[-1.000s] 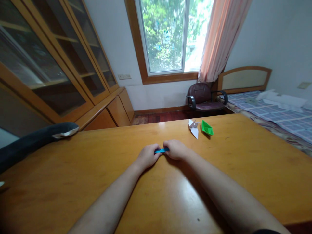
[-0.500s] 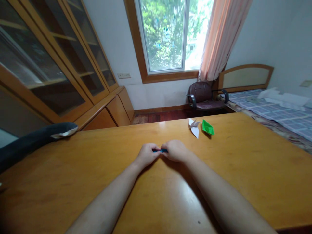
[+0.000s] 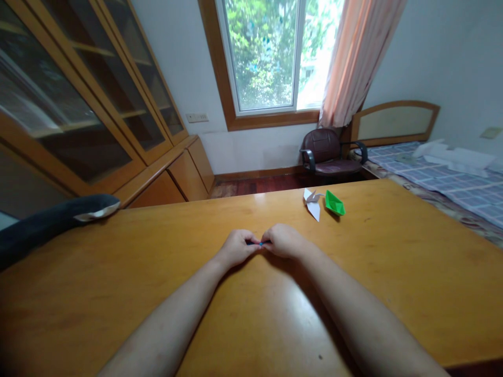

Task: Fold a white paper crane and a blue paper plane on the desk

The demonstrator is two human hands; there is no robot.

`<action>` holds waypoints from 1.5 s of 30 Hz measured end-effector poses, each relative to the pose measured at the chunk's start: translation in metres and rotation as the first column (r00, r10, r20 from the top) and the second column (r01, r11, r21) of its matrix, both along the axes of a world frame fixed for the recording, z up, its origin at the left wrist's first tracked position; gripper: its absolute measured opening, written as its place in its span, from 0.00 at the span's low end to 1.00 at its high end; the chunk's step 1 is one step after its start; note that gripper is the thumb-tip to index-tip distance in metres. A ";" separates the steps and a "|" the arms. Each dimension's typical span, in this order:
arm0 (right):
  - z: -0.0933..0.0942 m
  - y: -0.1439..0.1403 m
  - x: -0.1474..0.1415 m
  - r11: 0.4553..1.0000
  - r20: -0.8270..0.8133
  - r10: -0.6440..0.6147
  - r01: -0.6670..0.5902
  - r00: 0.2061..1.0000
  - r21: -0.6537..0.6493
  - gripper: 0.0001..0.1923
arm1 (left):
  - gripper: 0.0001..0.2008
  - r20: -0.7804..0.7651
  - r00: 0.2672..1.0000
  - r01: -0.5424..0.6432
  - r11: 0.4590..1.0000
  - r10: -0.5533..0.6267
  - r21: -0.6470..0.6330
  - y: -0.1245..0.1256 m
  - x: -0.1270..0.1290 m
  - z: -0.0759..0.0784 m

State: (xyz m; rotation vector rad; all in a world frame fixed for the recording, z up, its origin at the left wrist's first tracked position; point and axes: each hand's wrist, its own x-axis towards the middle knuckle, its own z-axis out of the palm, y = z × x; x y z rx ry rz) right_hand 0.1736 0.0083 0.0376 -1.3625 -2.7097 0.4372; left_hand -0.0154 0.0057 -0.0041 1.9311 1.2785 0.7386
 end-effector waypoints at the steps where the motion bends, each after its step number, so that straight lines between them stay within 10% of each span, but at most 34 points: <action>1: -0.001 0.000 0.000 1.000 -0.003 0.001 -0.001 1.000 -0.005 0.12 | 0.05 -0.004 1.000 0.003 1.000 -0.003 -0.004 0.000 0.000 0.000; 17: 0.004 -0.002 0.009 0.995 -0.038 -0.082 0.084 0.996 0.060 0.12 | 0.04 0.311 0.950 -0.021 0.997 0.043 -0.072 0.008 -0.012 0.005; 32: 0.009 -0.007 -0.001 0.999 -0.055 -0.043 0.045 0.998 0.030 0.13 | 0.04 0.114 0.986 0.100 0.983 -0.119 0.154 0.004 -0.006 0.004; 45: 0.005 -0.005 0.001 0.995 -0.047 -0.087 0.089 0.995 0.036 0.12 | 0.05 0.095 0.995 0.032 0.998 -0.037 0.055 0.005 -0.009 0.009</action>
